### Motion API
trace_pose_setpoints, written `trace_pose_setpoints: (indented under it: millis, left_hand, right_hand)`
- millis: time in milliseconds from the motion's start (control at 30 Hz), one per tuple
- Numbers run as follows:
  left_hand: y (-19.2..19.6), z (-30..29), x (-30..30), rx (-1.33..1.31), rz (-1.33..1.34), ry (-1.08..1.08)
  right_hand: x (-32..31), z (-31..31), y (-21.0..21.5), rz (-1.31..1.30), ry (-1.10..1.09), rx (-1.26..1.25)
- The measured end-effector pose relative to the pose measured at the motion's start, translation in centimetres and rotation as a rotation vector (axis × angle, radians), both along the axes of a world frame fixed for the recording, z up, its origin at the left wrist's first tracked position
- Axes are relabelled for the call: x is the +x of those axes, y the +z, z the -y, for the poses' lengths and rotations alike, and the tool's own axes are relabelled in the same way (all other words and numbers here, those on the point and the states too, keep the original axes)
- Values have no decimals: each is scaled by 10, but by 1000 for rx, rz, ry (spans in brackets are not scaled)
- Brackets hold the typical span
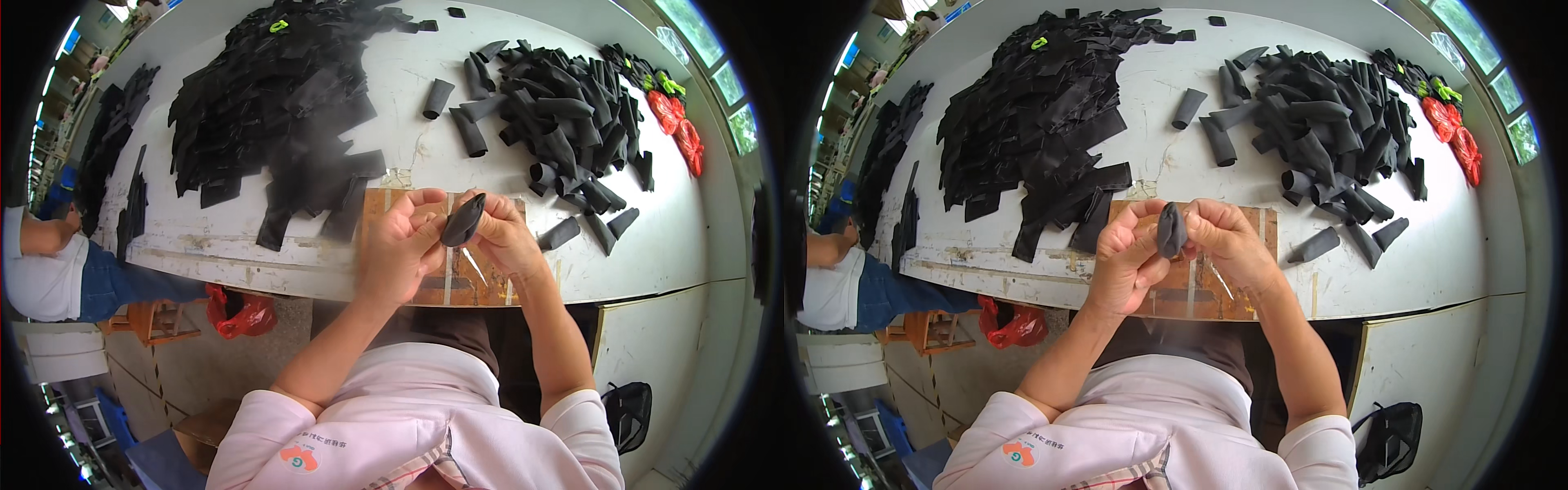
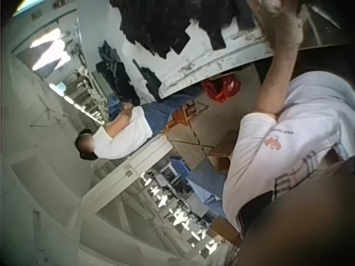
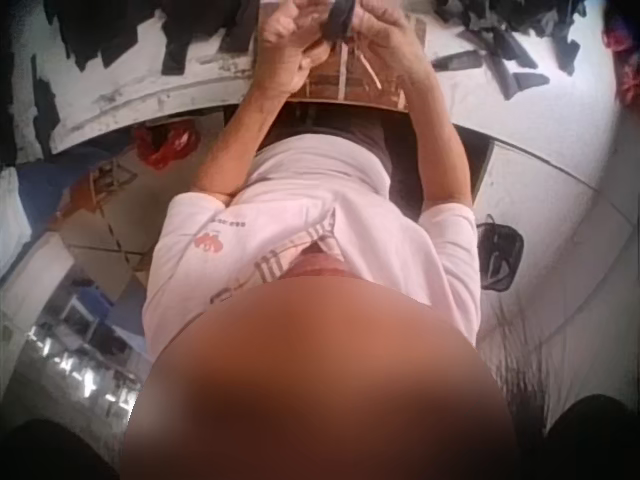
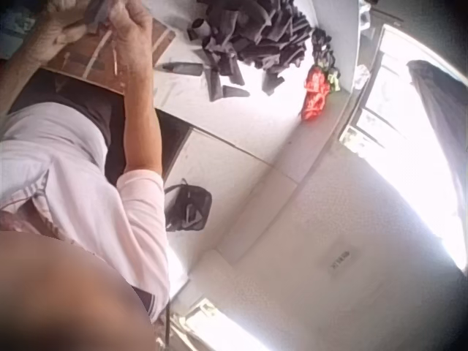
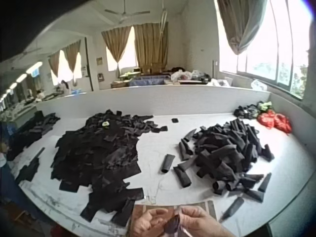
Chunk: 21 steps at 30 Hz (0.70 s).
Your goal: Applying black material to small components using glue at a workstation.
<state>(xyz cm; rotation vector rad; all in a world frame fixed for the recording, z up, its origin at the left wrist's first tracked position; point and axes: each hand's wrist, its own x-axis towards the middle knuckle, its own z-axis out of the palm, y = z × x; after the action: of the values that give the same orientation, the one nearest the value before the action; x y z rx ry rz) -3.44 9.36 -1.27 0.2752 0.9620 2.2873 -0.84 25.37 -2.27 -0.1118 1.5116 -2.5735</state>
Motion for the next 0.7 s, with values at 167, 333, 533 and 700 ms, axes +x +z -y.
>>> trace_pose_setpoints:
  millis: [167, 333, 533, 700]
  left_hand:
    - [17, -8, -2, -678, -978, 466]
    - [30, -7, -10, -470, -1023, 418]
    - [23, -6, 4, -67, -506, 496]
    - [6, -8, 7, -155, -396, 306]
  right_hand:
    - [2, 8, 10, 0, -80, 143]
    - [18, 7, 39, -92, -362, 492]
    - [12, 9, 71, -691, -262, 1495]
    - [16, 2, 12, -507, -203, 1413]
